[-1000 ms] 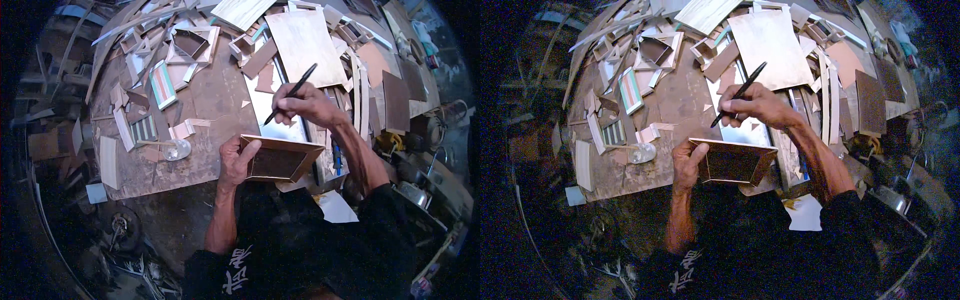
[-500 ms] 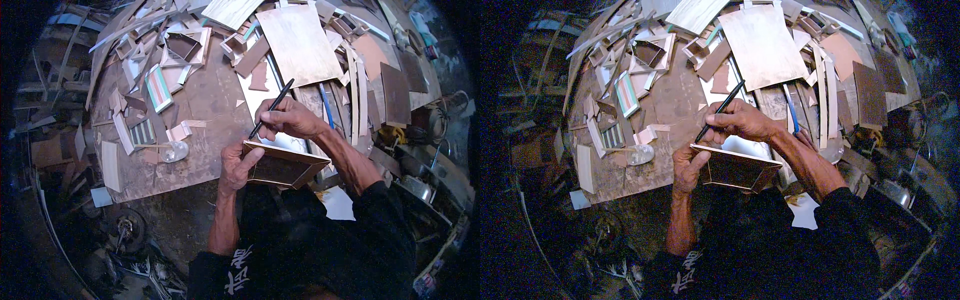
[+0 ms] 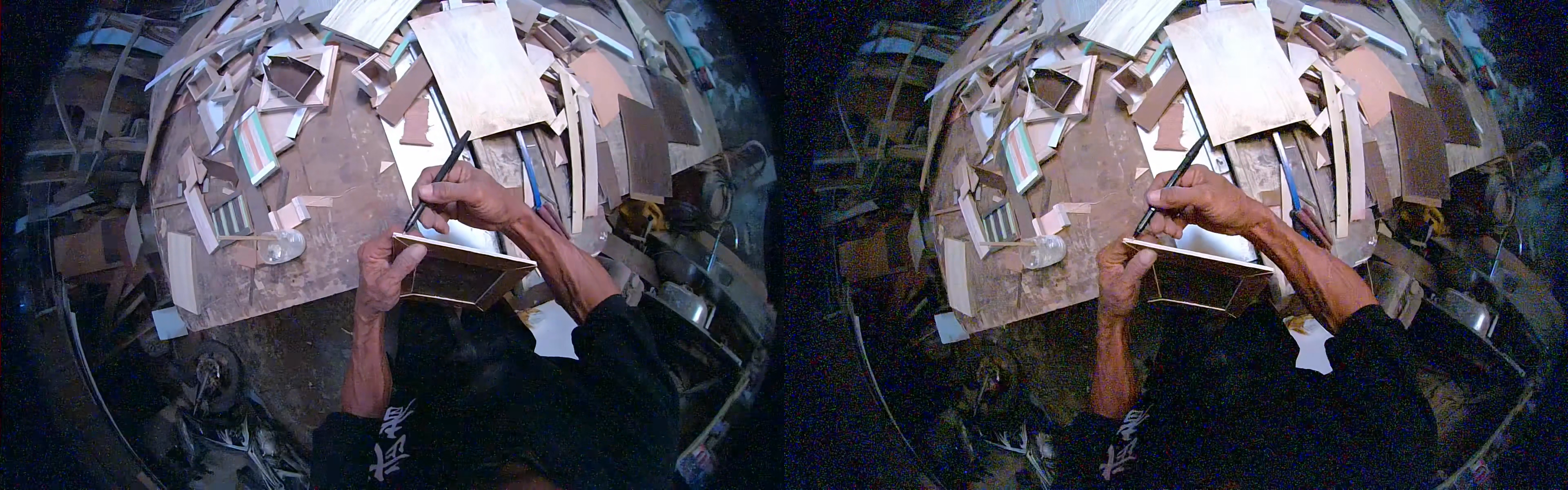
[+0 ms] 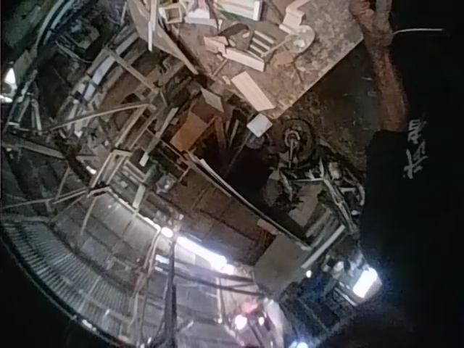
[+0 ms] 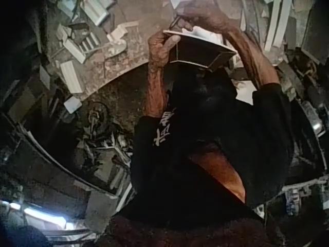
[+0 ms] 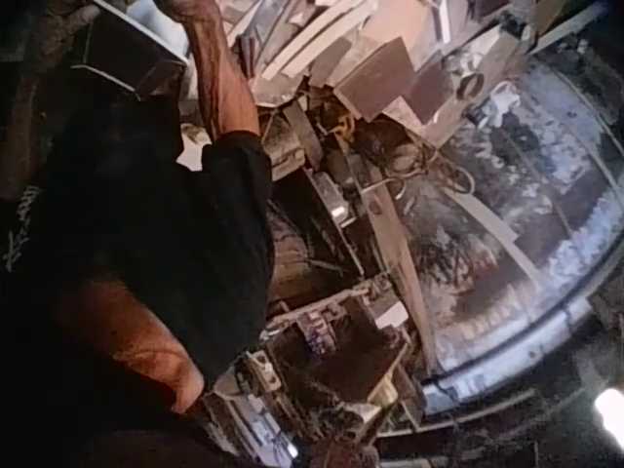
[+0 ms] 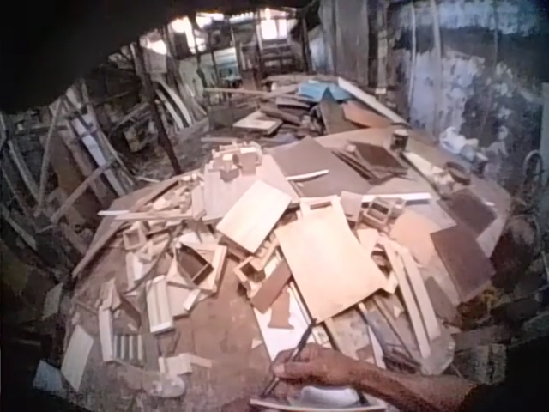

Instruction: Assembling and marking wooden frame components in a workshop.

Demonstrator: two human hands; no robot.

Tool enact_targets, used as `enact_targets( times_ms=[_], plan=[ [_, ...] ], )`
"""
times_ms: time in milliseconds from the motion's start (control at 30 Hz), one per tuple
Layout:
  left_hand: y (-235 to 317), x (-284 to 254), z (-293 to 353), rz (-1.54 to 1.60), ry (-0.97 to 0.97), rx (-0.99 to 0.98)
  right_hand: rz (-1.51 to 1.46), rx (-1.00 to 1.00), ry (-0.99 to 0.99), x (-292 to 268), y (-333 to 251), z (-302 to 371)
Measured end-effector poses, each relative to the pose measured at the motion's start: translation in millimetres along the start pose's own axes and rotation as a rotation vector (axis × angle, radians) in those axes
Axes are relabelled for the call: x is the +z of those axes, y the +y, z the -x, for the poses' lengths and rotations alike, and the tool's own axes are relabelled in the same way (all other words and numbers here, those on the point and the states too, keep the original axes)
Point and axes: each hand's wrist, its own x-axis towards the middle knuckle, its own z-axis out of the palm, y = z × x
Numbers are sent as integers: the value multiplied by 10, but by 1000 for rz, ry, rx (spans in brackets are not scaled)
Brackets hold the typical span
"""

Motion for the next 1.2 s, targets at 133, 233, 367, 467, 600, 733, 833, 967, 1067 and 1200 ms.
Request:
enact_targets(
  times_ms=[133, 233, 367, 467, 600, 733, 833, 967, 1067, 1200],
  plan=[
    [7, 43, 3, 36, 14, -1, 8, 18, 19, 7, -6, 23],
    [-41, -12, 32, 7, -17, -4, -1, 9, 17, 33, 9, 9],
    [45, 12, 53, -1, 0, -26, -27, 10, -9, -9, 16, 48],
    [64, 36, 48, 29, 17, -38, -29, 29, -11, -37, 10, 99],
    [15, -16, 60, 57, -4, -60, 2, -6, 11, -23, 35, 65],
    [2, 16, 41, 48, 35, -58, -33, 5, 23, -68, 20, 164],
    [-36, -18, 36, 42, 52, -59, -42, 1, 42, -147, 34, 261],
    [-74, -54, 32, 20, 47, -77, -76, 16, 41, -172, -4, 372],
    [-53, 0, 1, 43, 54, -61, -53, 6, 58, -165, -23, 406],
    [-30, 6, -10, 62, 119, -43, -60, -20, 58, -205, -20, 457]
  ],
)
